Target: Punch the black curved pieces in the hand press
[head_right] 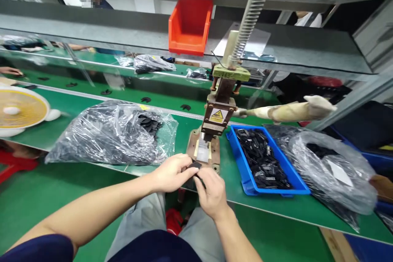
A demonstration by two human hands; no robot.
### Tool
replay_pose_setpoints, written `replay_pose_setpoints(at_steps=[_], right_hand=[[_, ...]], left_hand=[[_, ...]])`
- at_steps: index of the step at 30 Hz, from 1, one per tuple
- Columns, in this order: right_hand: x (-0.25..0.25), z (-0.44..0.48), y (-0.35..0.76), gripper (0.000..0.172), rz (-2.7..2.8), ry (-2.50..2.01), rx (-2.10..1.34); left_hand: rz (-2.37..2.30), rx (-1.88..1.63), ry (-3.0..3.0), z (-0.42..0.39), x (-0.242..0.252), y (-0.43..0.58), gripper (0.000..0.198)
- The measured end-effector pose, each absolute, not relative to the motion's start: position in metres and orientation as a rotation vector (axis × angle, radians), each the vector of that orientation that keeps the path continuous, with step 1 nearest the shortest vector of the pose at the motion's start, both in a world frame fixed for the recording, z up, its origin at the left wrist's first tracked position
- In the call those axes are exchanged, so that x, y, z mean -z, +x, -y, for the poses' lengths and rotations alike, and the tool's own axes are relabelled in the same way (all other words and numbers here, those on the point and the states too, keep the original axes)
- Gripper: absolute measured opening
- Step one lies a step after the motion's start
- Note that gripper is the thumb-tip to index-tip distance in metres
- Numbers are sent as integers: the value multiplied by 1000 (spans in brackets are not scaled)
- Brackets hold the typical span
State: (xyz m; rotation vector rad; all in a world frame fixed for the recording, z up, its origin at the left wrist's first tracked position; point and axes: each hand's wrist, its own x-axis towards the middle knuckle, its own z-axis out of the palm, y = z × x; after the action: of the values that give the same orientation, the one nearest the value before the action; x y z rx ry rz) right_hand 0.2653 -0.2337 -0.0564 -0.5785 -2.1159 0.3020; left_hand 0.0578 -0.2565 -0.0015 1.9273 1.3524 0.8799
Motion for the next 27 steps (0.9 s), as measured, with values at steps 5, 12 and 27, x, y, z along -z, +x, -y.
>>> replay_pose_setpoints(at_steps=[5,12,27], right_hand=[[53,238,259,26,2021,-604,-330],[47,239,269,28,1974,-593,-417],[38,226,298,25,1818,-1112,-1006]], left_hand=[[-1086,-925,1260,250,16,65,61],[-1025,-1067,1196,251,17,49,58],[-1168,-811,1478,276,73,23,40]])
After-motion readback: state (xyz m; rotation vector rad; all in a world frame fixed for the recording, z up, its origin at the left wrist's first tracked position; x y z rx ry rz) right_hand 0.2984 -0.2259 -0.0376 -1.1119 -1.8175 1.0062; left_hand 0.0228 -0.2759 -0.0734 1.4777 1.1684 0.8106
